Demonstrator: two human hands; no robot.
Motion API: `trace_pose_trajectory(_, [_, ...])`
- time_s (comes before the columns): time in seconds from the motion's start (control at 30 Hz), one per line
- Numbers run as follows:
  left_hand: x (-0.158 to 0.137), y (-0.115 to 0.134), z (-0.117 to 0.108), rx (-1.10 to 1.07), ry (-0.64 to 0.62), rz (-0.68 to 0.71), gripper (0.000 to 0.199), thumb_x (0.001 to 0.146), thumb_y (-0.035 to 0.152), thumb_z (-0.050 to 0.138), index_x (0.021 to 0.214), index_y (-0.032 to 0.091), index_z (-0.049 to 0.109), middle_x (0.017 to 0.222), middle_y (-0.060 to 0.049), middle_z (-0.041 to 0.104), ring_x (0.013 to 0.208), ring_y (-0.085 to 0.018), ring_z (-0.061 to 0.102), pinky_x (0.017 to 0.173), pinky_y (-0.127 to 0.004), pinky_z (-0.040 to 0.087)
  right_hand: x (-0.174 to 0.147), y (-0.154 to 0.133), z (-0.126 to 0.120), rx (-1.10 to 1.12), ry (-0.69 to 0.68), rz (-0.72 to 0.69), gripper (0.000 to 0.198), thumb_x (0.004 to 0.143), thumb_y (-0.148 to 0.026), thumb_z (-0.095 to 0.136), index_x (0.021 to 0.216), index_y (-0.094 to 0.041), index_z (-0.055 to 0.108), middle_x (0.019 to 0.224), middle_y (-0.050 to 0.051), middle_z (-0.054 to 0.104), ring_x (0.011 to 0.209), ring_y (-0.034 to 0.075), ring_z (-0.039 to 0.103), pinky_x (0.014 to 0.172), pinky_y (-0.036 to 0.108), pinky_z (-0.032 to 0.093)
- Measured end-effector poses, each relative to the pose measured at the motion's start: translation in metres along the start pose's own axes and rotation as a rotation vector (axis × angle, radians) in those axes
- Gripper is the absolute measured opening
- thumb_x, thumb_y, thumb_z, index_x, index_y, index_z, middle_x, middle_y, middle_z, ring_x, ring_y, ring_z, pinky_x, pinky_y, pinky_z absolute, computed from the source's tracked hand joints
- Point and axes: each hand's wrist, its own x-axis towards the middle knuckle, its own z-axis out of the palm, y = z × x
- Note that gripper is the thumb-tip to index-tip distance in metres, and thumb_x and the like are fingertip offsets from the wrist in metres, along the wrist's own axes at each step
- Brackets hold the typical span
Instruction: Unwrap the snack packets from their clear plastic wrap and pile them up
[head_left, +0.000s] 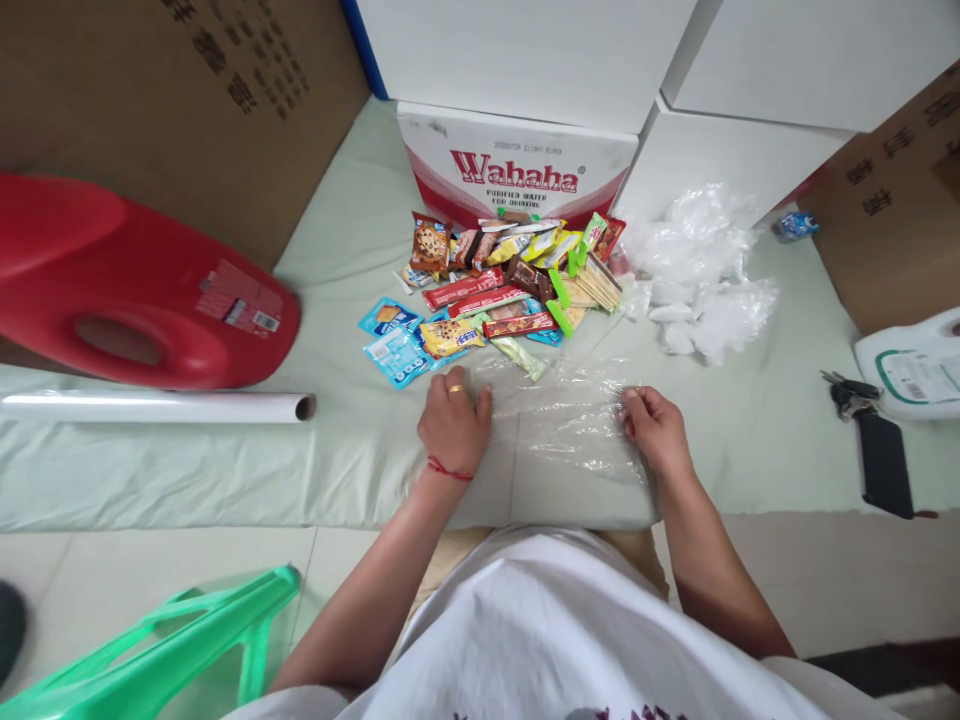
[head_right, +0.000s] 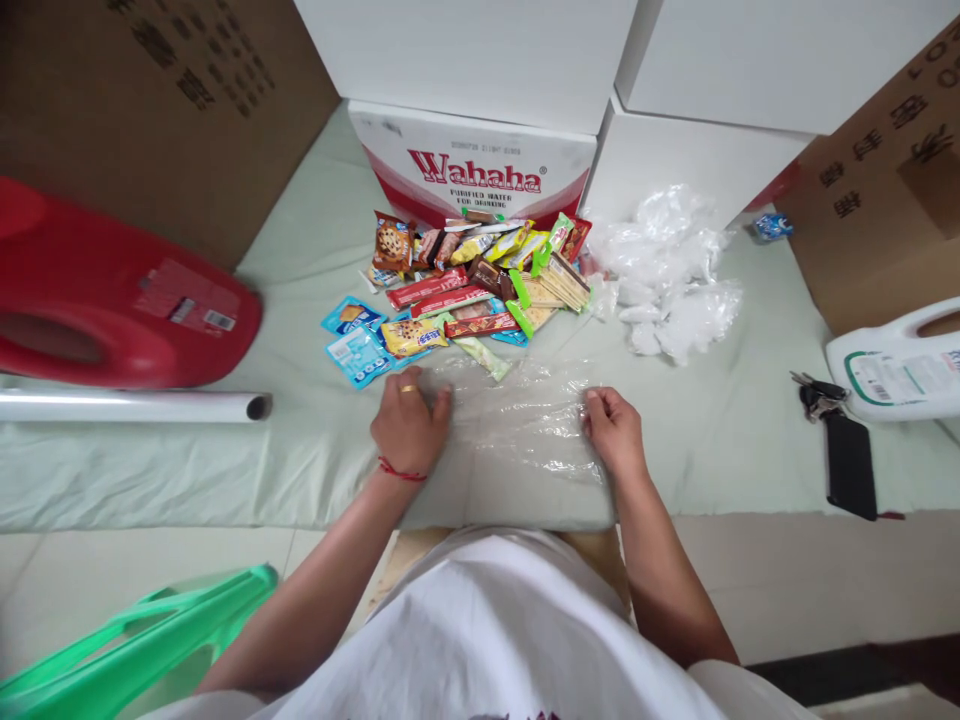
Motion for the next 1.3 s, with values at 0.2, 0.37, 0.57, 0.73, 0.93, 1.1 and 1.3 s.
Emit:
trace_pose_trajectory(0.2, [-0.007,-0.003,0.014,-0.122,0.028,0.474,0.028,0.103,0.025,0.046,0.097,0.026,0.073,0.113,-0.009,0.074,0.124,-0.027,0.062,0.109,-0.049,0.037,0.001,-0.004,0.003,0.167,0.004,0.112,0.065,0.086,-0.071,0.066,0.130,-0.022,0.058,0.083,0.002,0.071,0.066,0.019,0.069,0.062,0.032,0.060])
trace_pose_trajectory(0.37, [0.000,-0.005,0.007,-0.072,-0.189,0.671,0.036,0.105,0.017,0.039,0.107,0.027,0.074,0.128,-0.002,0.075,0.147,-0.027,0.050,0.125,-0.059,0.019,-0.007,-0.002,-0.008,0.193,-0.064,0.143,0.099,0.070,-0.048,0.088,0.152,-0.025,0.039,0.085,-0.003,0.066,0.069,0.019,0.068,0.066,0.035,0.062])
trace_pose_trajectory(0.57, [0.004,-0.001,0.006,-0.041,-0.198,0.568,0.041,0.104,0.024,0.042,0.137,0.026,0.065,0.145,-0.010,0.067,0.152,-0.032,0.042,0.123,-0.075,-0.008,-0.020,0.006,-0.029,0.226,-0.063,0.173,0.090,0.067,-0.046,0.088,0.144,-0.022,0.047,0.080,-0.004,0.066,0.066,0.017,0.064,0.064,0.033,0.058])
trace_pose_trajectory(0.73, [0.005,0.004,0.005,-0.019,-0.276,0.514,0.050,0.107,0.033,0.034,0.152,0.026,0.053,0.160,-0.012,0.051,0.151,-0.033,0.043,0.121,-0.079,-0.008,-0.024,0.014,-0.044,0.169,-0.053,0.172,0.058,0.068,-0.050,0.087,0.113,-0.017,0.068,0.080,0.001,0.069,0.064,0.014,0.061,0.067,0.032,0.055])
trace_pose_trajectory(0.93, [0.006,0.004,0.002,0.004,-0.344,0.477,0.055,0.107,0.038,0.031,0.158,0.026,0.045,0.165,-0.012,0.043,0.155,-0.033,0.037,0.123,-0.077,0.000,-0.039,0.004,-0.059,-0.294,0.175,-0.057,0.041,0.081,-0.055,0.074,0.104,-0.020,0.074,0.098,0.009,0.069,0.077,0.020,0.062,0.073,0.039,0.055])
trace_pose_trajectory(1.1, [0.009,0.004,0.000,-0.019,-0.385,0.455,0.054,0.107,0.037,0.028,0.157,0.027,0.047,0.166,-0.011,0.042,0.156,-0.030,0.035,0.123,-0.076,0.001,-0.068,-0.040,-0.021,-0.505,-0.082,-0.613,0.052,0.093,-0.050,0.069,0.138,-0.026,0.062,0.129,0.013,0.064,0.119,0.032,0.058,0.100,0.051,0.052])
trace_pose_trajectory(1.3, [0.013,0.006,-0.006,-0.037,-0.435,0.431,0.052,0.107,0.036,0.027,0.153,0.029,0.051,0.165,-0.010,0.044,0.155,-0.030,0.036,0.122,-0.077,0.006,-0.076,-0.052,0.044,-0.621,-0.300,-0.943,0.032,0.099,-0.023,0.064,0.130,-0.025,0.067,0.131,0.009,0.067,0.131,0.032,0.047,0.109,0.052,0.042])
